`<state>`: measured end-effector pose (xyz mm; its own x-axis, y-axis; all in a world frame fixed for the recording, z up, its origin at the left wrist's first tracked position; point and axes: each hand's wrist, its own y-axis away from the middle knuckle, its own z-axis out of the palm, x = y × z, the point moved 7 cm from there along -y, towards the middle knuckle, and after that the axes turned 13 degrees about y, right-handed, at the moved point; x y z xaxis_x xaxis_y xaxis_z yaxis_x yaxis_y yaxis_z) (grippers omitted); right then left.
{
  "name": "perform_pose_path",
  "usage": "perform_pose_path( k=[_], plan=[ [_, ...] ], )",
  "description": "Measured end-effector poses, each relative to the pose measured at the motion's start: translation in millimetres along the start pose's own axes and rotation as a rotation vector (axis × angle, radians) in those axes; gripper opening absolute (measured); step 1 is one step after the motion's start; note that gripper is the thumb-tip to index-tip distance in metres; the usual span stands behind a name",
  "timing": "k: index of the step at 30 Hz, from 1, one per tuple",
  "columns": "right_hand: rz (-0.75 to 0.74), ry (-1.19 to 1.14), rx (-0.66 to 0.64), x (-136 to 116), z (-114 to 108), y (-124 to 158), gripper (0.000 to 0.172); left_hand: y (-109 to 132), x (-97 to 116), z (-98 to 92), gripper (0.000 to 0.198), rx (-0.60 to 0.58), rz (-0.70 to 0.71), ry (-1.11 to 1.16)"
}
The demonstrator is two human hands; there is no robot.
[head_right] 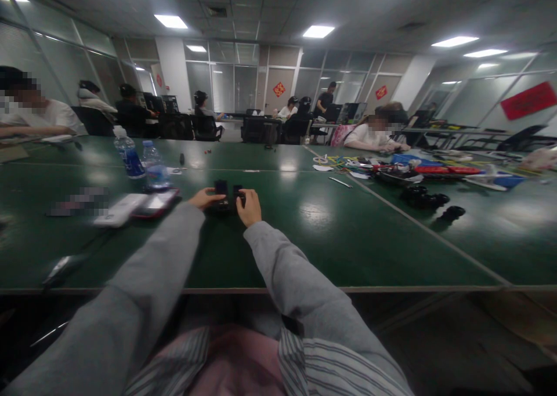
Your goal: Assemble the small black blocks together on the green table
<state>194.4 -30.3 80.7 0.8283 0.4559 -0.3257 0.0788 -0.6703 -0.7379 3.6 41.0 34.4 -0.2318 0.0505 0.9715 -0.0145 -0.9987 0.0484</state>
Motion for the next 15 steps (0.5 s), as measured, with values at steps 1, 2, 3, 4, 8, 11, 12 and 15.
perform_pose_path(
  k=[1,2,3,4,8,11,12,15],
  plan=[
    [-0.009,-0.001,-0.003,-2,-1,0,0.029,2,1,1.9,0.078,-0.005,-0.002,0.004],
    [-0.018,-0.004,-0.008,-5,-3,0,0.029,4,3,4.1,0.077,-0.013,-0.005,0.009],
    [-0.028,-0.009,-0.013,-8,-4,0,0.030,5,4,6.3,0.076,-0.023,-0.007,0.015],
    [-0.035,-0.017,-0.018,-10,-5,1,0.030,7,5,8.3,0.076,-0.033,-0.006,0.020],
    [-0.017,-0.122,-0.081,-15,-1,-1,0.035,9,10,16.4,0.074,-0.105,0.011,0.050],
    [0.061,-0.294,-0.170,-11,11,-6,0.042,8,13,21.0,0.075,-0.151,0.029,0.088],
    [0.094,-0.367,-0.192,-9,15,-7,0.044,8,14,21.7,0.075,-0.154,0.034,0.102],
    [0.188,-0.600,-0.242,-5,25,-12,0.052,9,17,23.0,0.076,-0.154,0.051,0.143]
  ],
)
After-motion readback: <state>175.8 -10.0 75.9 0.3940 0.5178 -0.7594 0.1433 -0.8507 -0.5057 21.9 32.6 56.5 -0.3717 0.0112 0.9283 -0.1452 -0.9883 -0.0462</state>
